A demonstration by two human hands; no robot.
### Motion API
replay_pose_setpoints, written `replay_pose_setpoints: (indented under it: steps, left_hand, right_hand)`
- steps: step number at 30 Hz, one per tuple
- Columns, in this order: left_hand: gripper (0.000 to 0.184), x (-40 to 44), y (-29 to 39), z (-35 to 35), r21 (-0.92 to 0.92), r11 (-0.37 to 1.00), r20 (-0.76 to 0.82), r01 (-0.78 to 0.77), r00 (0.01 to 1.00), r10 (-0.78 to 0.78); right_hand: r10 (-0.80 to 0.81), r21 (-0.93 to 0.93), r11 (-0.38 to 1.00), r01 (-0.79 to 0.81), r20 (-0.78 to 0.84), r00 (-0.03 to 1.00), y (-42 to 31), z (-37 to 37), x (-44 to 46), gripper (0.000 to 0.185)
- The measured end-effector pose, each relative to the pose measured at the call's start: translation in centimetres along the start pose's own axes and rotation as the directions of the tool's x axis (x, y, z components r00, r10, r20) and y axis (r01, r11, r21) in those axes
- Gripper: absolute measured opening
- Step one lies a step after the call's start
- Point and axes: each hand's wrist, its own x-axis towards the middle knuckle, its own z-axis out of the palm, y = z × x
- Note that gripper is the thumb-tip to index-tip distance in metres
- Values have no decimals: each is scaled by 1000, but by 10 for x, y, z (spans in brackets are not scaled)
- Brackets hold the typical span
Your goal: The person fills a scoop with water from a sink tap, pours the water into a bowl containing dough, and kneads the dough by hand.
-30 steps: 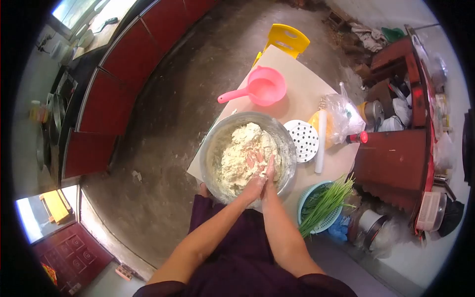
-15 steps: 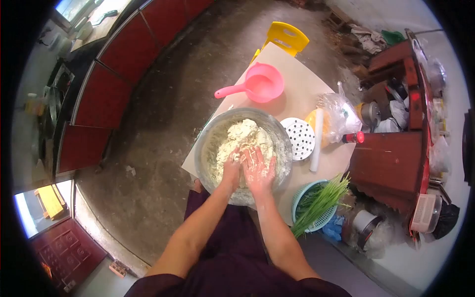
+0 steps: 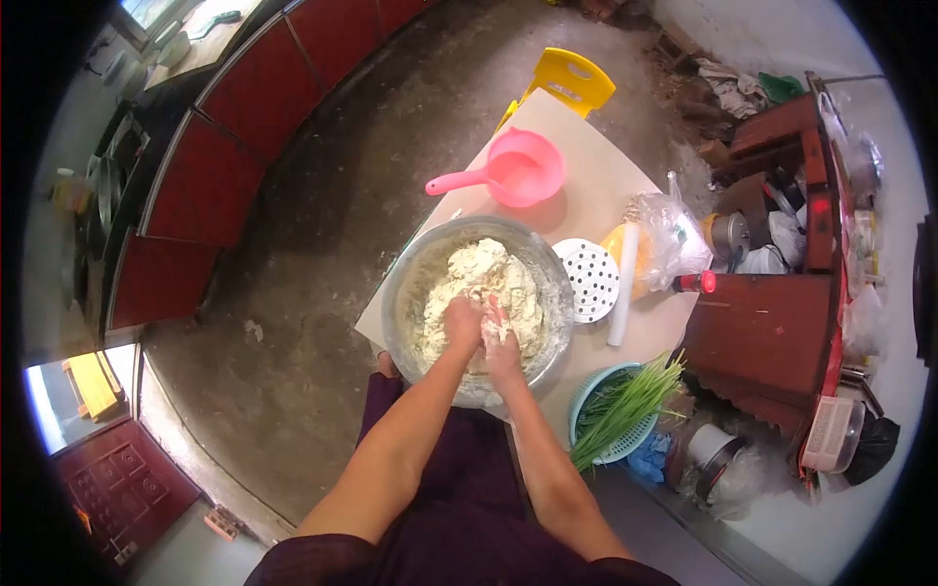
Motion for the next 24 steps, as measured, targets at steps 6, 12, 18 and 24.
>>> replay_pose_setpoints:
  steps: [6,12,18,24]
  left_hand:
    - [42,-24,11,-23,-310,931,252,191,961,-113]
    - [35,-31,16,-21,-119,932,212,-344,908,362]
    - [63,0,4,-13,-114,955,242,273,940,-240]
    - [71,-42,10,-20,-612,673,467,415,877,-117]
  right_hand:
    - [-142,-831,553,-57,-161,977,-4,-2,17,68]
    - [2,-779,616,-117,-147,989,-8,-3,17,67]
    - [-26,-428,903,46,53,998,-27,2,-29,52]
    - [114,202,972,-123,56,992,-50,29,-24,59]
